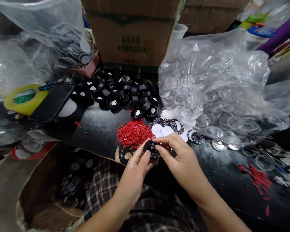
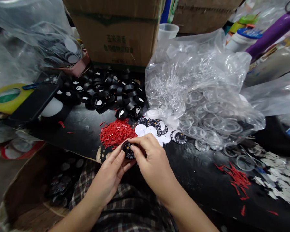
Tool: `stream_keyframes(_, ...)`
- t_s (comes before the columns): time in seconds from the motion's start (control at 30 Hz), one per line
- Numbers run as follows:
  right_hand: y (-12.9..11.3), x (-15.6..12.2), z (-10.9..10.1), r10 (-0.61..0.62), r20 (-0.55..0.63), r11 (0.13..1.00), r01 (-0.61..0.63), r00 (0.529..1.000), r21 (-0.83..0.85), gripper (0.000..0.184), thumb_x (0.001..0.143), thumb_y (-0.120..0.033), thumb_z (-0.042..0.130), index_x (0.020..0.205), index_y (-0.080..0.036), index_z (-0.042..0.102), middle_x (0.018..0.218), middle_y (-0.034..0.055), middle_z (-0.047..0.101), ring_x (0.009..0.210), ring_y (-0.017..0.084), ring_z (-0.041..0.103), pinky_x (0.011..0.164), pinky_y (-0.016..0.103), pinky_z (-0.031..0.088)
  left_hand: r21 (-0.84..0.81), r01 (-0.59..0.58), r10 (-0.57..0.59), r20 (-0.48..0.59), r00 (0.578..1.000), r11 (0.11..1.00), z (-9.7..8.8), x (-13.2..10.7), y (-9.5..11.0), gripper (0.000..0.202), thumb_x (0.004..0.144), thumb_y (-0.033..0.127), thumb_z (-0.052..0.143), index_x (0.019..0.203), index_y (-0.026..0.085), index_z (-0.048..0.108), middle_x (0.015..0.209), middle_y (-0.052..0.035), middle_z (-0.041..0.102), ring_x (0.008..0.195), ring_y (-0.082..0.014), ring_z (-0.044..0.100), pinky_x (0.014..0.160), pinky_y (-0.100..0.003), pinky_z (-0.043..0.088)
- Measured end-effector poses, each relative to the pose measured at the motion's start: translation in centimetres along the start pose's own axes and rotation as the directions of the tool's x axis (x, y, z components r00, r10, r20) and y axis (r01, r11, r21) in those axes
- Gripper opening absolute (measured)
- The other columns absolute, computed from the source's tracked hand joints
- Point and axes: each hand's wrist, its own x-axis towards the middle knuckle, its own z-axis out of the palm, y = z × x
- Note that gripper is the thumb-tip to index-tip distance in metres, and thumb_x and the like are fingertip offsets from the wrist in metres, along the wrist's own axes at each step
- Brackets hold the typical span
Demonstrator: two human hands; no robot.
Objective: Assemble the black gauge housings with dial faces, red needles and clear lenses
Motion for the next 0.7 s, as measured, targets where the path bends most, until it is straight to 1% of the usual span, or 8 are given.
stream_keyframes(0.07,0.1,0.2,-0.1,0.056,0.031,0.998,-0.055,0.998,-0.034,0.007,0.088,-0.019,0.055,0.092,-0.021,0.06,0.085,0.003,0.062,0.076,0.016,0.058,0.068,0.029,0.048,0.051,0.0,-0.002,0.035,0.999,0.999,-0.2,0.0,-0.1,0.03,0.085,0.035,0.062,0.114,0.032,0.067,0.132,-0.0008,0.06,0.125,-0.0248,0.051,0.097,-0.036,0.048)
stream_keyframes(0.17,0.4,0.4,-0.2,0.124,0.062,0.991,-0.121,0.99,-0.049,0.001,0.086,-0.021,0.055,0.087,-0.021,0.057,0.08,0.0017,0.061,0.07,0.015,0.057,0.064,0.028,0.046,0.086,0.004,-0.01,0.07,0.997,0.996,-0.5,0.1,-0.1,0.031,0.084,0.035,0.064,0.114,0.032,0.067,0.133,-0.0012,0.06,0.124,-0.0255,0.051,0.096,-0.036,0.049)
stream_keyframes(0.3,0.9,-0.2,-0.3,0.213,0.085,0.977,-0.212,0.973,-0.02,0.008,0.083,-0.027,0.059,0.086,-0.021,0.054,0.075,-0.0008,0.058,0.065,0.014,0.055,0.058,0.026,0.045,0.115,-0.001,-0.01,0.095,0.995,0.993,-0.5,0.1,-0.2,0.031,0.081,0.031,0.067,0.112,0.03,0.067,0.125,-0.0015,0.064,0.12,-0.0249,0.055,0.095,-0.035,0.049)
stream_keyframes(0.43,1.3,-1.8,-0.2,0.247,0.177,0.965,-0.258,0.953,0.041,0.011,0.085,-0.027,0.053,0.095,-0.021,0.054,0.081,0.0009,0.062,0.07,0.015,0.059,0.061,0.026,0.048,0.223,-0.024,-0.004,0.12,0.993,0.974,-1.0,-0.3,-0.6,0.026,0.084,0.025,0.062,0.109,0.026,0.068,0.12,-0.0032,0.067,0.115,-0.0241,0.059,0.1,-0.038,0.046)
stream_keyframes(0.53,1.5,-2.2,-0.3,0.223,0.23,0.971,-0.237,0.947,0.037,0.012,0.086,-0.025,0.051,0.097,-0.021,0.056,0.084,0.002,0.065,0.075,0.016,0.061,0.065,0.027,0.048,0.299,-0.056,0.023,0.114,0.993,0.953,-1.9,-0.6,-0.7,0.027,0.083,0.022,0.062,0.11,0.023,0.068,0.116,-0.0039,0.069,0.113,-0.0238,0.06,0.104,-0.039,0.042)
stream_keyframes(0.6,1.6,-1.6,-0.3,0.168,0.257,0.984,-0.176,0.952,0.009,0.013,0.088,-0.026,0.05,0.096,-0.021,0.059,0.087,0.0027,0.067,0.078,0.017,0.062,0.07,0.029,0.048,0.269,-0.05,0.035,0.06,0.998,0.962,-2.4,-0.6,-0.6,0.027,0.082,0.024,0.064,0.108,0.023,0.068,0.113,-0.0043,0.07,0.11,-0.0248,0.061,0.1,-0.04,0.045)
stream_keyframes(0.63,1.8,-1.0,-0.2,0.134,0.246,0.991,-0.128,0.96,-0.042,0.014,0.089,-0.026,0.049,0.096,-0.021,0.06,0.089,0.0034,0.068,0.081,0.017,0.063,0.073,0.03,0.047,0.225,-0.041,0.039,0.016,0.999,0.973,-2.6,-0.5,-0.4,0.026,0.082,0.026,0.064,0.107,0.022,0.068,0.112,-0.0048,0.07,0.108,-0.0253,0.062,0.097,-0.04,0.047)
stream_keyframes(0.7,2.0,0.5,0.2,0.079,0.188,0.972,-0.034,0.979,-0.231,0.016,0.09,-0.024,0.047,0.092,-0.02,0.062,0.089,0.0052,0.069,0.084,0.02,0.062,0.075,0.033,0.044,0.108,-0.042,0.051,-0.08,0.995,0.993,-2.4,-0.2,0.1,0.026,0.082,0.028,0.064,0.107,0.02,0.067,0.112,-0.0064,0.069,0.106,-0.0258,0.063,0.094,-0.041,0.05)
